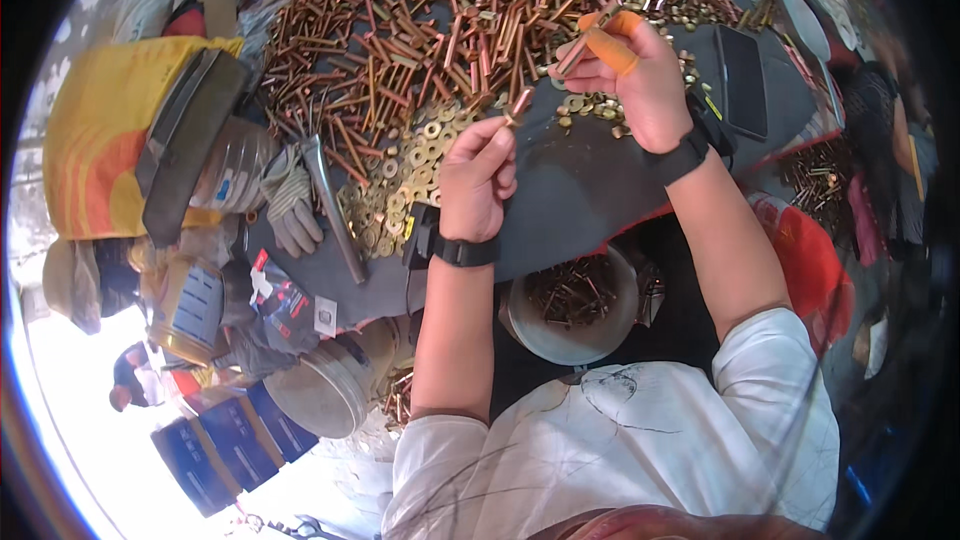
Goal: Fitting small metal tubes into circular metal washers on a workbench.
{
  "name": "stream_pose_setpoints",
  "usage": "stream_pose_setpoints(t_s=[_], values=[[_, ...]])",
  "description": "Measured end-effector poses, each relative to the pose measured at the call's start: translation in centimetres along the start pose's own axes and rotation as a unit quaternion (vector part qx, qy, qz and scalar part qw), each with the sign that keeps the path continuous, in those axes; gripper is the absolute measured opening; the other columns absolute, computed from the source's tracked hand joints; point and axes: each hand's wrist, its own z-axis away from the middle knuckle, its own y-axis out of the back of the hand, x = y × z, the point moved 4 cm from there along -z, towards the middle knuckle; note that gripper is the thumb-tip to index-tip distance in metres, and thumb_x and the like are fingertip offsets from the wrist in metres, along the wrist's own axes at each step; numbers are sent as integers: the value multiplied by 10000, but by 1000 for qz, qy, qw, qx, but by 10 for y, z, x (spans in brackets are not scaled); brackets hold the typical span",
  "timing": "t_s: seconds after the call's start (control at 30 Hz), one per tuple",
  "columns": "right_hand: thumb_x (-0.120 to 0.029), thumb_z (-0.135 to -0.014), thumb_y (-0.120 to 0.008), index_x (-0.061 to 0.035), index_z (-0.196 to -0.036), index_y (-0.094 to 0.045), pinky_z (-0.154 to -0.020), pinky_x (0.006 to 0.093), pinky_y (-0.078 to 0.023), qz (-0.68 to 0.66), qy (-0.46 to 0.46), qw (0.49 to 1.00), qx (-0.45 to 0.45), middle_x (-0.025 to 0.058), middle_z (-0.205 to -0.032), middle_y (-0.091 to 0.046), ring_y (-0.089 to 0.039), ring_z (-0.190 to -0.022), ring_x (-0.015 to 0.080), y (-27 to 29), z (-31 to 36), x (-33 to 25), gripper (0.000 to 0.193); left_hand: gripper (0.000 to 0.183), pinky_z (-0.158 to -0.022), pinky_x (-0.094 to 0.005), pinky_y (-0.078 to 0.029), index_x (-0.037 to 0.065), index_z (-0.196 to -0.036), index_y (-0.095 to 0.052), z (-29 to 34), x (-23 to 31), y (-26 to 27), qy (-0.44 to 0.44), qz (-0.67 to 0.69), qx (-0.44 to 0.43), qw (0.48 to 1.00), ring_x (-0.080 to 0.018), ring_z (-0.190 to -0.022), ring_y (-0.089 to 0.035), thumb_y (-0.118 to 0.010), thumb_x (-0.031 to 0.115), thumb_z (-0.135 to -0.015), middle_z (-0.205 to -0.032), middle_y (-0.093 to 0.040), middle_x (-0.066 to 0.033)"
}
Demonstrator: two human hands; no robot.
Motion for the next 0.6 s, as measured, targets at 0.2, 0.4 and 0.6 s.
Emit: stream_pose_setpoints(t_s=[0.2,0.4,0.6], values=[[-195,-934,-509,-18,-1124,-488,-779,333,-542,-78,-41,992,-88,153,-1036,-631,-653,-929,255,-20,14,3,260,154,-425,-166,-307,46,-1017,-601,5,1,4,3,-44,13,999,-52,-515,-409,-588,136,-893,-694,-492,16],[-112,-900,-561,-4,-1078,-555,-801,296,-516,92,-2,984,-151,107,-993,-642,-642,-895,184,-30,17,20,208,269,-424,-159,-349,44,-1128,-578,12,9,-19,-36,-22,10,999,-56,-517,-456,-547,220,-927,-775,-555,-14],[-29,-845,-606,4,-1043,-608,-765,251,-501,239,19,954,-180,58,-923,-651,-622,-844,115,-27,15,18,201,331,-397,-159,-291,46,-1163,-570,9,4,-9,-14,17,-22,999,-34,-469,-389,-615,225,-888,-668,-474,31]])
